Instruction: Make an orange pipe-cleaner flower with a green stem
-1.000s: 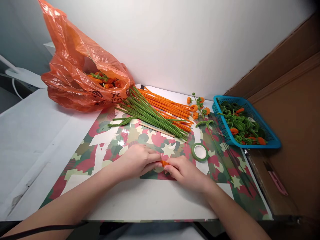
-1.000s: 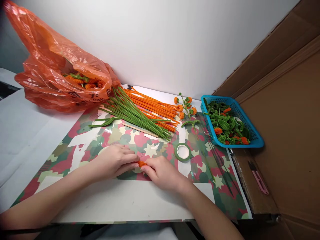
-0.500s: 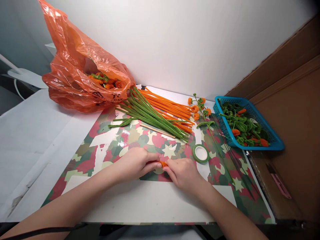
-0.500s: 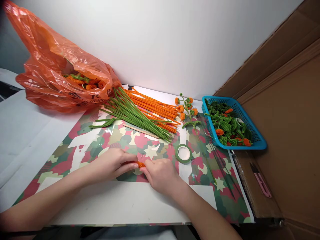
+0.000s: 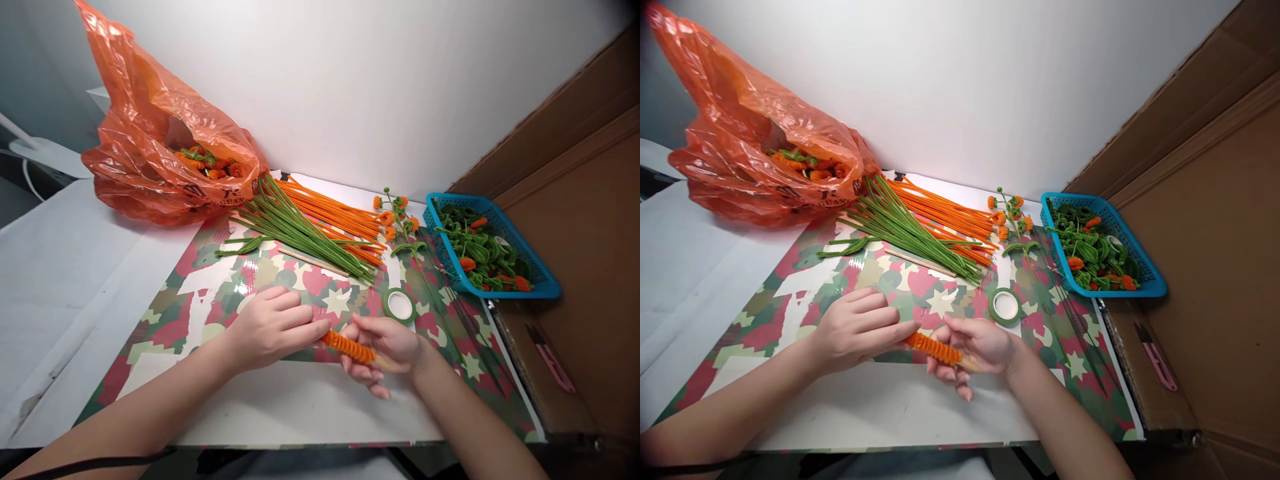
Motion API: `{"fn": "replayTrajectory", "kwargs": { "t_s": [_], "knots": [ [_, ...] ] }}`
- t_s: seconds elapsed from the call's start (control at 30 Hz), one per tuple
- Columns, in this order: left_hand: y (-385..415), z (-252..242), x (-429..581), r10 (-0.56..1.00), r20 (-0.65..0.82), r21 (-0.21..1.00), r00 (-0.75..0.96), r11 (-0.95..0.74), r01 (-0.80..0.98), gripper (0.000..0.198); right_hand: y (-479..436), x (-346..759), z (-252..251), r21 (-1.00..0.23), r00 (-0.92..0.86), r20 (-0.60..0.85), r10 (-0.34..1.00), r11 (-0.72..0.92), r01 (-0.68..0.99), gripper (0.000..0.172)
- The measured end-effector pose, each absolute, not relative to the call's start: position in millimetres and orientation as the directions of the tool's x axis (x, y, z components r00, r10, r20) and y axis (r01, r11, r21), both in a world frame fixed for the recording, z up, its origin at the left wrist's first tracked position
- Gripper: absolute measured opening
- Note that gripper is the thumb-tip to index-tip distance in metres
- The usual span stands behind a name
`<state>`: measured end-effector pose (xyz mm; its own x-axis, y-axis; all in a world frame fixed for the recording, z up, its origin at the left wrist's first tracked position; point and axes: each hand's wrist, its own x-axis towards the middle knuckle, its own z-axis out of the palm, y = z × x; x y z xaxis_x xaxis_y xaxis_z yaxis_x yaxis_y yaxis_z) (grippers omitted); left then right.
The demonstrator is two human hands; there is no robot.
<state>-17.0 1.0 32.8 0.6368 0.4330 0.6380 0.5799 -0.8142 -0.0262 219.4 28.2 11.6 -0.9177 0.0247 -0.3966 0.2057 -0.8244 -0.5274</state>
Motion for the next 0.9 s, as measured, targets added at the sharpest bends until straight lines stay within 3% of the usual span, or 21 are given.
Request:
{"fn": "replayTrajectory", "kwargs": {
  "t_s": [0.13, 0.23, 0.4, 0.6, 0.77, 0.9],
  "knots": [
    [-1.9, 33.3, -20.7, 0.375, 0.711, -0.066, 0.595, -0.806, 0.588, 0.018, 25.0, 213.4, -4.5, -0.371, -0.929, -0.229, -0.292, -0.856, 0.361, 0.083],
    [-2.0, 35.1, -20.0, 0.369, 0.728, -0.070, 0.577, -0.798, 0.599, 0.016, 17.1, 211.1, -13.7, -0.296, -0.880, -0.281, -0.383, -0.837, 0.459, 0.081],
    [-1.6, 35.4, -17.7, 0.369, 0.741, -0.068, 0.561, -0.790, 0.610, 0.017, 15.9, 217.6, -11.6, -0.276, -0.872, -0.412, -0.265, -0.876, 0.397, 0.067],
    [-1.0, 33.0, -18.1, 0.432, 0.673, 0.001, 0.600, -0.812, 0.584, 0.008, 19.3, 213.7, 6.4, -0.538, -0.969, -0.245, -0.011, -0.831, 0.145, 0.058],
    [4.0, 31.0, -18.4, 0.518, 0.527, 0.132, 0.674, -0.833, 0.537, 0.020, 16.4, 210.5, 20.5, -0.786, -0.895, -0.413, 0.170, -0.562, 0.257, 0.059],
    [6.8, 26.7, -19.6, 0.557, 0.408, 0.289, 0.723, -0.830, 0.476, 0.026, 14.6, 211.7, 29.2, -0.869, -0.827, -0.485, 0.286, -0.267, 0.417, 0.053]
  ]
}}
